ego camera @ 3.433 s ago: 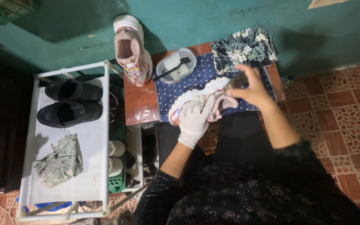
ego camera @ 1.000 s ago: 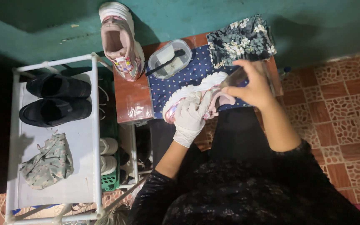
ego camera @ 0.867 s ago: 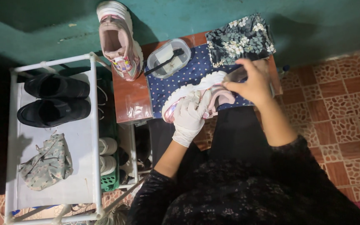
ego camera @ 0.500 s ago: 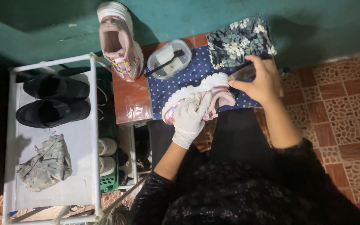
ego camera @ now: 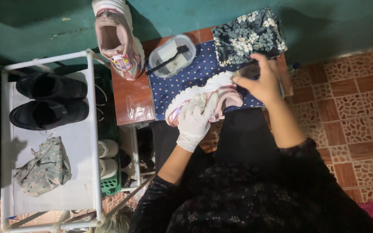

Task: The person scrubs a pink and white sneaker with a brush while wearing white gloves. They repeatedly dip the brush into a container of liquid and scrub the shoe's upper and sole, then wipe the shoe with a cloth.

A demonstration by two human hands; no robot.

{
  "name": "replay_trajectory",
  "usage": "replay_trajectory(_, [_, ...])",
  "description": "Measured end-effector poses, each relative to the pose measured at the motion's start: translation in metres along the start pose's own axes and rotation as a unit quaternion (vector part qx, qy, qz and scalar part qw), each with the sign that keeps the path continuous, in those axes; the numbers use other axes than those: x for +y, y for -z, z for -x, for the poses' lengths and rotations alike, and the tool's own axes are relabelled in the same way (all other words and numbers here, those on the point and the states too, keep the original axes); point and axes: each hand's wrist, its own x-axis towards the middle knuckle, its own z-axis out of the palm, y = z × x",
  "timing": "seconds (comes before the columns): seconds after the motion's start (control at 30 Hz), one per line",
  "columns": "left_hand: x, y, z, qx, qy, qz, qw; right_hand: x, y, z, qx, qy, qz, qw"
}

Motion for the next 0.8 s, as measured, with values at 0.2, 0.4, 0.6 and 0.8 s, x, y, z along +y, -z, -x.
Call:
replay_trajectory(0.2, [0.003,-0.001,0.011,-0.002,-0.006,0.000,1.000,-0.007,-0.006,0.006,-0.046,0.052,-0.082,0.994])
replay_trajectory(0.4, [0.002,0.002,0.006,-0.004,-0.003,0.012,1.000,-0.047,0.013,0.003,0.014,0.020,0.083,0.996])
replay_trajectory(0.6, [0.002,0.007,-0.005,0.000,-0.003,0.002,1.000,-0.044,0.004,-0.003,-0.009,0.029,0.086,0.996])
replay_trajectory(0.8, [0.006,0.012,0.002,-0.008,-0.002,-0.017,1.000,-0.058,-0.011,0.018,0.013,0.166,0.083,0.983])
